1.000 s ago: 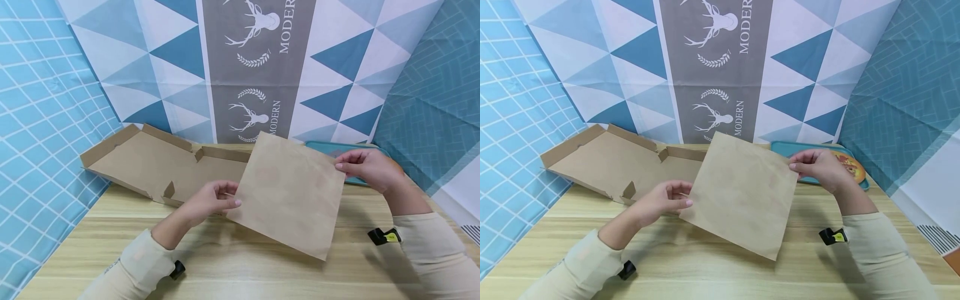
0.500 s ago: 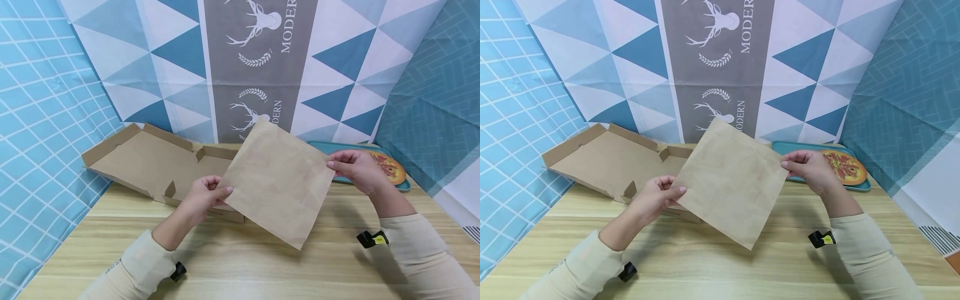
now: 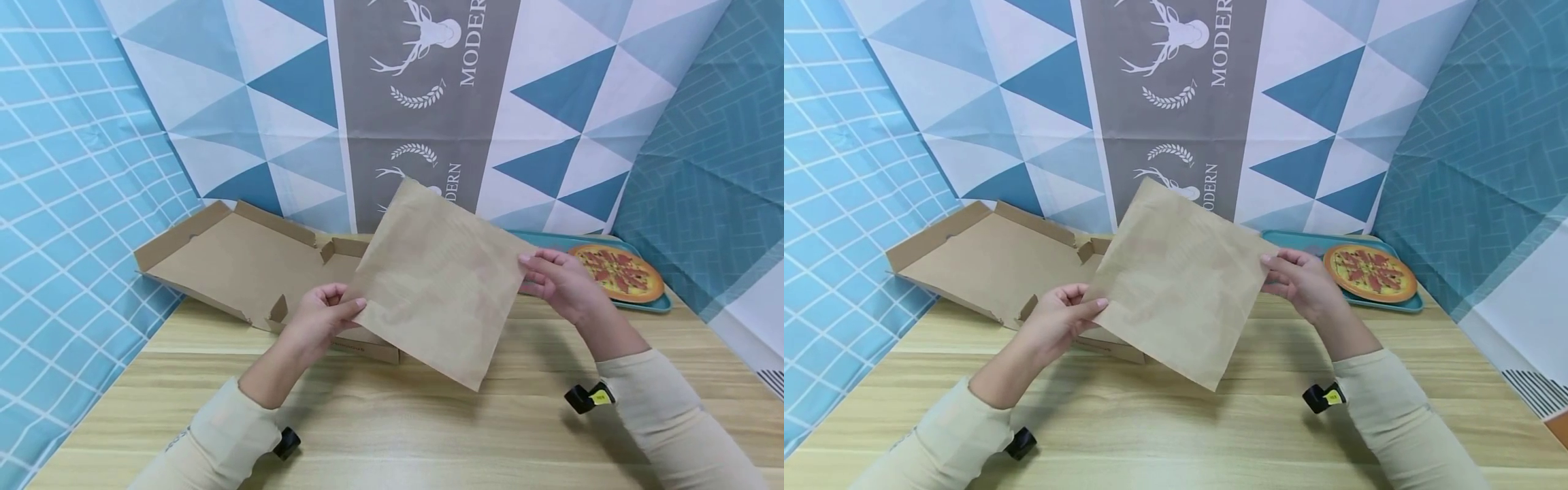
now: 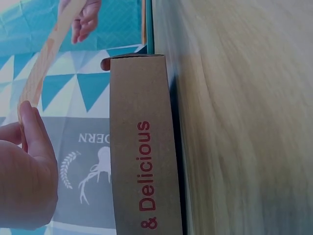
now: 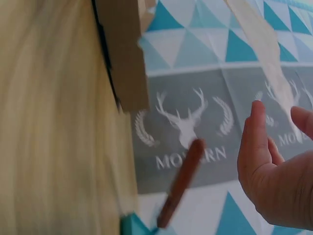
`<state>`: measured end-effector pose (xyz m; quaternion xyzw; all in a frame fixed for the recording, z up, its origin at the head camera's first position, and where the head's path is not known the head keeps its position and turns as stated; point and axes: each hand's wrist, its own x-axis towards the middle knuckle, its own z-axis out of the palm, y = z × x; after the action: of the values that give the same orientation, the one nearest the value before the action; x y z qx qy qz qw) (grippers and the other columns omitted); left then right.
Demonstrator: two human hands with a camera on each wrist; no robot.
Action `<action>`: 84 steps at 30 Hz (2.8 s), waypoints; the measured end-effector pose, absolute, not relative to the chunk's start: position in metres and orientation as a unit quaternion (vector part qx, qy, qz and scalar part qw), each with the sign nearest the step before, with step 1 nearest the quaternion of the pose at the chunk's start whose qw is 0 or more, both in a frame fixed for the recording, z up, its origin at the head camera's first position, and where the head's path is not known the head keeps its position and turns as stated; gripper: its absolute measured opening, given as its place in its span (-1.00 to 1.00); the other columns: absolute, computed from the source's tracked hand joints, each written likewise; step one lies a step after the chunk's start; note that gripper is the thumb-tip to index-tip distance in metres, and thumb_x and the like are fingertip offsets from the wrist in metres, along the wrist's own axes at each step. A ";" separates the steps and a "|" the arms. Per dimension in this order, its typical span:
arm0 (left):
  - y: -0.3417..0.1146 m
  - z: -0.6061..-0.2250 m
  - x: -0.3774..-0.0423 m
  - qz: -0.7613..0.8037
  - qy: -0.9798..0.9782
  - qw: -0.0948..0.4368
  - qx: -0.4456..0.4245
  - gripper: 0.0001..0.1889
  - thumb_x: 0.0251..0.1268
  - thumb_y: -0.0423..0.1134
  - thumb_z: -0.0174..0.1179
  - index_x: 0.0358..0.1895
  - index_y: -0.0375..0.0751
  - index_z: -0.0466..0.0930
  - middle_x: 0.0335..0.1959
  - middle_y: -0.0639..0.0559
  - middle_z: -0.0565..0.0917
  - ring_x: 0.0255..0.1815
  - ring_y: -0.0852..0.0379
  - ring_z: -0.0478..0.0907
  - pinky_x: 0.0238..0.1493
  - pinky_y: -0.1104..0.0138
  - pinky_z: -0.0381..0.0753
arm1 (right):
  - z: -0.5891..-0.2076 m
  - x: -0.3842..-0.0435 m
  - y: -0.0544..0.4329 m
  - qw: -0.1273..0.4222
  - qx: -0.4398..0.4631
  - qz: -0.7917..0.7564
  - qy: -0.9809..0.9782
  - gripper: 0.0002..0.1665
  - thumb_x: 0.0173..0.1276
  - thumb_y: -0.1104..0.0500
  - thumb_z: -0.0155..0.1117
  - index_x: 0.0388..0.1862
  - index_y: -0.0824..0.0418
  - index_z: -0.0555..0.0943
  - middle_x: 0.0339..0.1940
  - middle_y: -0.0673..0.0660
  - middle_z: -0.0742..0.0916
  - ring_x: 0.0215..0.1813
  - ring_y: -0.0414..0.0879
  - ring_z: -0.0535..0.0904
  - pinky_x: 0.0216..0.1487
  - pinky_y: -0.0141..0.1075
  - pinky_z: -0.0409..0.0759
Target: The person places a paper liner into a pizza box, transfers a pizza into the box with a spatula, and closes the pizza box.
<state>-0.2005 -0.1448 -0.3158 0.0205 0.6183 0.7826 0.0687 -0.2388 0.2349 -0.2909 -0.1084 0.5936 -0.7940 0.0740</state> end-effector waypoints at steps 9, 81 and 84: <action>-0.149 -0.315 -0.202 0.808 0.587 0.049 0.007 -0.88 0.24 -0.59 0.20 -0.28 -0.33 0.54 -0.39 -0.03 0.56 -0.39 0.15 0.65 -0.27 0.32 0.70 | -0.298 -0.243 0.204 0.075 -0.095 -0.805 0.581 -0.88 0.39 0.31 0.25 -0.39 0.19 0.62 -0.39 0.04 0.70 -0.36 -0.17 0.64 -0.26 -0.31 0.69; -0.245 -0.325 -0.197 0.418 0.908 -0.005 -0.024 -0.16 0.18 -0.07 0.40 0.44 -0.37 0.22 0.38 -0.41 0.31 0.37 -0.33 0.27 0.25 -0.13 0.37 | -0.299 -0.306 0.096 0.117 0.005 -0.825 0.553 -0.95 0.46 0.43 0.02 -0.19 0.36 0.45 -0.28 0.16 0.54 -0.32 -0.13 0.54 -0.28 -0.40 0.66; -0.244 -0.326 -0.198 0.410 0.912 -0.005 -0.022 -0.14 0.17 -0.05 0.40 0.45 -0.37 0.21 0.37 -0.41 0.31 0.36 -0.33 0.28 0.24 -0.14 0.37 | -0.300 -0.309 0.088 0.125 0.006 -0.816 0.565 -0.96 0.45 0.45 0.01 -0.19 0.37 0.43 -0.24 0.19 0.49 -0.31 -0.11 0.52 -0.27 -0.40 0.66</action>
<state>-0.1978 -0.2443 -0.3259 -0.0222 0.9117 0.4102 -0.0047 -0.3091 0.0877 -0.2999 0.0063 0.5648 -0.8156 0.1254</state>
